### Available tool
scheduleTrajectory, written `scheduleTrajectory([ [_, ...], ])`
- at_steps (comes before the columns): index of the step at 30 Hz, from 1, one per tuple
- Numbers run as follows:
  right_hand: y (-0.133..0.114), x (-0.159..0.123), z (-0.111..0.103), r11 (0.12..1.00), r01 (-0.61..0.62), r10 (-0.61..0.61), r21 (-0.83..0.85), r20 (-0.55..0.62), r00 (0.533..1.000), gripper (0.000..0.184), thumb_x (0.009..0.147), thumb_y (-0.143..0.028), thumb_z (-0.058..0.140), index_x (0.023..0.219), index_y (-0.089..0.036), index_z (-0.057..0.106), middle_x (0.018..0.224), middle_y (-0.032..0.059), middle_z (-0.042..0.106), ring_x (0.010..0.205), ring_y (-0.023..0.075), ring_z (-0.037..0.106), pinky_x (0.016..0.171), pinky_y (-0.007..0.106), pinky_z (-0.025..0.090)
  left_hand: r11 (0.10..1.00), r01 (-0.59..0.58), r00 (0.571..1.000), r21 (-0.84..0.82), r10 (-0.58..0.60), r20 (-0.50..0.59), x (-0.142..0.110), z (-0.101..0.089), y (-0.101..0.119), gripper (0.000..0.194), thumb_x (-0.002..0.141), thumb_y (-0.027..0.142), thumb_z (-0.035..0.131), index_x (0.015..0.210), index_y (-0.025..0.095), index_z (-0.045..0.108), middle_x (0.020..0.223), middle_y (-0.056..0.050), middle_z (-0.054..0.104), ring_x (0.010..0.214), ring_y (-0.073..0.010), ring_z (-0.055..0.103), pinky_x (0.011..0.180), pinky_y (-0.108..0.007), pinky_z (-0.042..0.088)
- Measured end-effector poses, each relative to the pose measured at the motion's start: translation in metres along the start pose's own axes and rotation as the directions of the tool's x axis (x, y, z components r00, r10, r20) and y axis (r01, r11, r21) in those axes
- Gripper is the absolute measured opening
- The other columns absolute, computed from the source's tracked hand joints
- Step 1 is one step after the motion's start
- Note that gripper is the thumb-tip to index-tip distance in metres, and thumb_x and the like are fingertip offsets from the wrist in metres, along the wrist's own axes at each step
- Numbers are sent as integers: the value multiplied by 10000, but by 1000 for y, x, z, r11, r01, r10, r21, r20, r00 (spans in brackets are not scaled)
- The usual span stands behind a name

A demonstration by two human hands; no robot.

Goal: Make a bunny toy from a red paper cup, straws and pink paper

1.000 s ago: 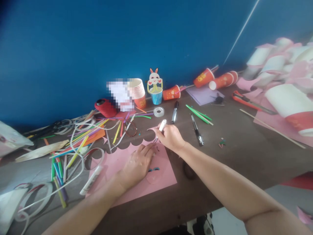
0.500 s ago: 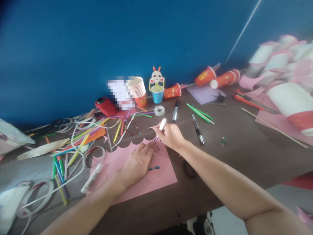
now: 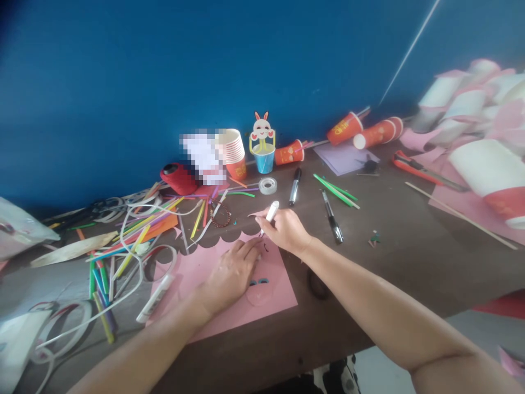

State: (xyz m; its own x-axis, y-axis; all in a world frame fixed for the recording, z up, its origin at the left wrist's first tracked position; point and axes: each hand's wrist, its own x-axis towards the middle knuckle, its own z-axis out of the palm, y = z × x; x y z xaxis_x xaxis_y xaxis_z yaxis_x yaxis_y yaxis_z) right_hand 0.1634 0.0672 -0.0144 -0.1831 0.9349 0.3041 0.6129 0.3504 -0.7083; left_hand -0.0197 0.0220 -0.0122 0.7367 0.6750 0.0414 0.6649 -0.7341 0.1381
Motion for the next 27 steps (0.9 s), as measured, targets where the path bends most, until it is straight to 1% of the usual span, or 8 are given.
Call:
scheduleTrajectory([
  [2,-1,0,0,1000,8,-8,-10,11,1000,244,870,-293,471,740,-182,644,703,26,667,636,138,610,597,222,400,1000,-1,1000,8,1,-1,0,0,0,338,858,178,396,1178,134,495,1300,-91,494,995,-247,502,763,-375,523],
  [5,0,0,0,998,-39,37,-41,-37,999,239,866,-310,480,745,-179,639,656,23,656,589,140,598,573,227,393,1000,-2,1000,25,3,-9,-1,0,-1,351,861,160,375,1193,122,483,1316,-96,482,991,-247,502,758,-377,522],
  [10,3,0,0,1000,-9,9,-11,-6,1000,234,863,-304,482,736,-178,632,616,16,635,590,140,595,562,220,391,1000,-8,1000,8,8,2,-1,0,-1,341,874,214,391,1192,130,483,1304,-105,491,1015,-248,497,771,-379,518],
  [14,3,0,1,999,-42,41,-28,-37,998,216,854,-295,494,726,-178,624,625,16,645,569,137,590,560,223,389,1000,5,1000,7,-5,3,-1,0,-1,346,877,248,408,1198,138,474,1321,-105,473,994,-243,507,777,-382,515],
  [18,1,1,0,999,-24,23,-22,-20,1000,228,855,-297,485,700,-183,608,621,10,636,561,129,581,562,216,388,1000,-3,1000,-7,3,1,-1,2,-1,349,883,297,411,1186,141,485,1306,-105,482,1029,-257,500,782,-381,514],
  [20,2,1,-2,998,-46,44,-39,-58,997,241,851,-308,488,675,-182,594,598,8,619,547,129,568,555,217,381,1000,-4,1000,-8,4,-3,0,3,-1,351,884,293,407,1187,134,487,1315,-105,476,1042,-265,493,785,-386,515],
  [24,8,3,-7,991,-130,126,-12,-175,977,277,859,-338,480,645,-180,560,524,-9,570,492,118,528,521,214,360,1000,-2,1000,-1,2,-5,-1,3,-2,321,881,214,380,1169,135,498,1330,-95,467,1057,-259,486,784,-389,517],
  [27,12,4,-10,989,-145,145,14,-146,979,300,860,-361,476,635,-179,553,506,-16,548,480,115,512,512,214,354,1000,-14,1000,-20,14,-9,-1,2,-2,323,884,297,416,1151,143,511,1337,-109,459,1083,-264,478,790,-402,517],
])
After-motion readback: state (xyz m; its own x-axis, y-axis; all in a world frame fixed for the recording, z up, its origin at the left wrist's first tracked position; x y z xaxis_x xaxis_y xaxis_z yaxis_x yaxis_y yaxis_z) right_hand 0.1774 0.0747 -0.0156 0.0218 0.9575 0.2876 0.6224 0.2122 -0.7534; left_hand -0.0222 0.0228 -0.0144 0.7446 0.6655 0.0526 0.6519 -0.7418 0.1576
